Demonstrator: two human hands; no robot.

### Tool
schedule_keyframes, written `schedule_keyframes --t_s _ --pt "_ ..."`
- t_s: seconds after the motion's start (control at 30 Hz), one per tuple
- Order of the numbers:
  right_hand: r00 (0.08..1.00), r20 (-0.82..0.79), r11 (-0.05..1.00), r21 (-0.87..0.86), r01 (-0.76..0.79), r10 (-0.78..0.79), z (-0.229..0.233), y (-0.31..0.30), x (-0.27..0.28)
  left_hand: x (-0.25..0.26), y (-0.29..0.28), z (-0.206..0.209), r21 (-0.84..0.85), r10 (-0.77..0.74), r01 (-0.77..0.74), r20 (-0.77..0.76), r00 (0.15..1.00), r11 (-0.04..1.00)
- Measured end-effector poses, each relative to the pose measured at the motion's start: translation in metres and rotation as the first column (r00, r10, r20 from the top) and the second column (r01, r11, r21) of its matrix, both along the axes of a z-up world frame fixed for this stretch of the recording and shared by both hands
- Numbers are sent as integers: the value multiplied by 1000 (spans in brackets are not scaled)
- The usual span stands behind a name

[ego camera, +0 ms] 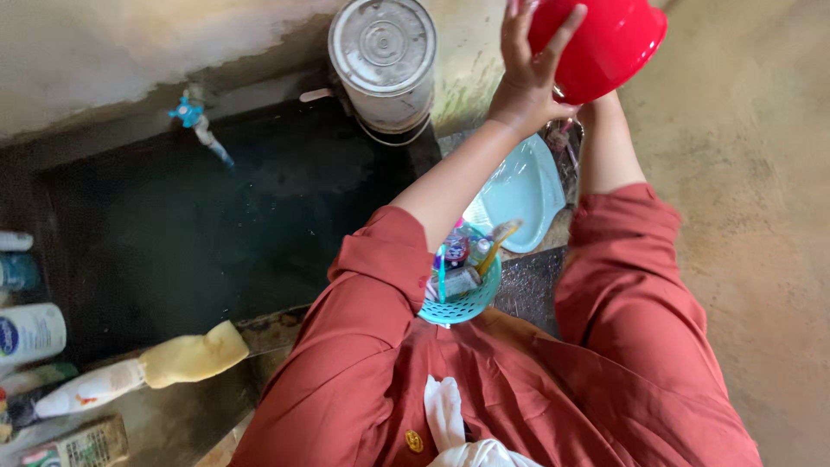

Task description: The person washes their hands at a sink using a red scoop to pour water and a yellow sponge to apply soap. They rinse their hands and then wipe the sink area with the sponge.

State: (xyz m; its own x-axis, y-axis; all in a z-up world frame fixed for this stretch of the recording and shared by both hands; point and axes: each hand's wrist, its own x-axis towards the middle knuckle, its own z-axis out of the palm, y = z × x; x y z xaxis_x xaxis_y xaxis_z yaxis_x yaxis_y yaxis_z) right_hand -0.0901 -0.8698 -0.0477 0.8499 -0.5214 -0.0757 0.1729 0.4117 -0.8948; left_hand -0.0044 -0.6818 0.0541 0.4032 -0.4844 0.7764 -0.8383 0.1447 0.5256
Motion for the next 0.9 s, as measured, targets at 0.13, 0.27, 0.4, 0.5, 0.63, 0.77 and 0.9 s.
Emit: schedule_keyframes --t_s 0.13,0.27,0.4,0.5,0.63,0.77,0.9 --pt "975 -132 832 -549 77 -178 25 36 9 12 54 11 -114 7 -35 -233 972 993" --pt "983 -158 582 -793 -182 93 85 107 18 50 167 -2 -227 43 -118 -308 950 967" --pt "810 -318 301 -811 -501 493 158 240 58 83 307 -48 -455 -282 -123 -718 636 882" --pt "626 -708 8 -660 -751 328 161 350 109 102 404 -99 -413 -333 -403 -907 256 816" --pt "607 -733 -284 -680 -676 309 84 462 185 130 488 -199 -77 -252 -696 -956 -152 714" --pt "702 -671 -230 -742 -630 240 -52 545 246 144 514 -282 220 -276 -745 -833 -480 630" --pt "833 -343 439 -726 -529 434 -146 578 261 144 515 -298 293 -165 -705 -849 -503 646"
